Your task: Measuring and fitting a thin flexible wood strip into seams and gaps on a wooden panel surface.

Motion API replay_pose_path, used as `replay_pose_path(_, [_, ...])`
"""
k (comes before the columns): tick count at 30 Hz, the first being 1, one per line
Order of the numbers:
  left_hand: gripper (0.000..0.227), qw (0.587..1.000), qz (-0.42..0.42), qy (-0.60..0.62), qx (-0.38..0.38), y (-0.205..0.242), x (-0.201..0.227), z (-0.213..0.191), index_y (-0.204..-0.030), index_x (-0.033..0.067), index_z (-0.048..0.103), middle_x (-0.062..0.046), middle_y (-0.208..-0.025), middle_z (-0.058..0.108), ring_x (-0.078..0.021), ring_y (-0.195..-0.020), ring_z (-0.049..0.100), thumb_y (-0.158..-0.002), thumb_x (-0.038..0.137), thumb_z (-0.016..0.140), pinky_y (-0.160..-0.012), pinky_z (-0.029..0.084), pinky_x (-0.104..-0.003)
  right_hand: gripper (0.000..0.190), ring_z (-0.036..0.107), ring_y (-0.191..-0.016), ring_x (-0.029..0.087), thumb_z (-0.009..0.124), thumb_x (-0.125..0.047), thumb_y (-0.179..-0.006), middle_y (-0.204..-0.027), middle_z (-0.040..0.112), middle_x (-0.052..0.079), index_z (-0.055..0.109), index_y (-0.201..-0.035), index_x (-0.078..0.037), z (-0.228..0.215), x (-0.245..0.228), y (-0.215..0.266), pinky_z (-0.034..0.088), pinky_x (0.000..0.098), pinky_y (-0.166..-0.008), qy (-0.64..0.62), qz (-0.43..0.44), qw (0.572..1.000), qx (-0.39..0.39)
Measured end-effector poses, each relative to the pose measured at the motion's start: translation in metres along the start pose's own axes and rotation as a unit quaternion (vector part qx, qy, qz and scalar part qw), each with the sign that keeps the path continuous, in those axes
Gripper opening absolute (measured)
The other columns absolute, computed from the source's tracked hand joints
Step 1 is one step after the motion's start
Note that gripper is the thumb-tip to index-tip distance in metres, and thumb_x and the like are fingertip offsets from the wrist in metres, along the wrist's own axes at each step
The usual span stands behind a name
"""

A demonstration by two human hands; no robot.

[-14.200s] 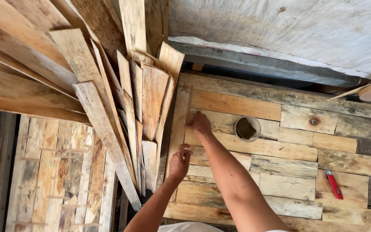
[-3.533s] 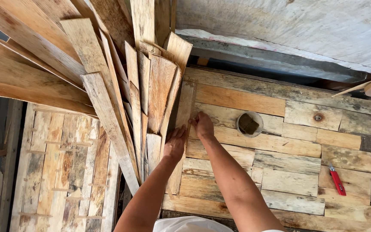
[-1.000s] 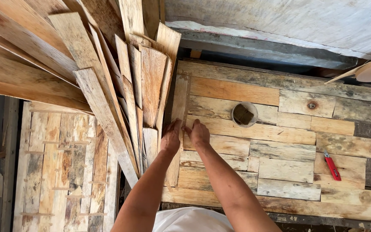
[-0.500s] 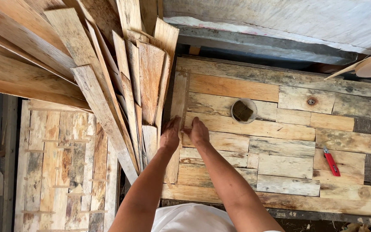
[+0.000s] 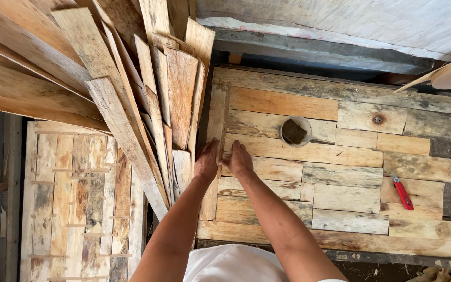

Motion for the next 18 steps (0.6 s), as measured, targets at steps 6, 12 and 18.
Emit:
replay_pose_path(6, [0.093, 0.998, -0.029, -0.031, -0.047, 0.001, 0.009, -0.006, -0.155, 0.0133, 0.034, -0.003, -0.162, 0.037, -0.022, -0.149, 0.033, -0.075, 0.008, 0.081, -0.123, 0.025, -0.033, 0.095, 0.064, -0.106, 0.037, 0.098, -0.037, -0.065, -0.12, 0.054, 0.024, 0.04, -0.13, 0.001, 0.003, -0.002, 0.007, 0.058, 0.0409, -0.087, 0.021, -0.011, 1.0, -0.015])
replay_pose_path(12, [0.098, 0.997, -0.024, -0.048, -0.057, 0.001, 0.006, -0.004, -0.157, 0.0135, 0.032, -0.003, -0.164, 0.035, -0.0216, -0.151, 0.031, -0.074, 0.008, 0.084, -0.125, 0.023, -0.032, 0.092, 0.062, -0.108, 0.035, 0.099, -0.035, -0.065, -0.121, 0.052, 0.024, 0.042, -0.128, 0.002, 0.007, -0.002, 0.012, 0.058, 0.0383, -0.09, 0.045, -0.036, 0.998, -0.013])
replay_pose_path(18, [0.097, 0.994, -0.04, -0.054, -0.091, 0.004, 0.018, -0.016, -0.158, 0.012, 0.028, -0.002, -0.165, 0.031, -0.0206, -0.152, 0.028, -0.077, 0.007, 0.079, -0.125, 0.02, -0.031, 0.098, 0.053, -0.118, 0.036, 0.1, -0.035, -0.061, -0.126, 0.047, 0.022, 0.041, -0.131, 0.001, 0.01, -0.003, 0.02, 0.051, 0.0378, -0.103, 0.05, -0.05, 0.997, -0.025])
Point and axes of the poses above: each hand's wrist, its own y-axis away from the middle knuckle, its own z-axis out of the palm, x = y × z, the point moved 5 cm from there along -y, towards the middle knuckle
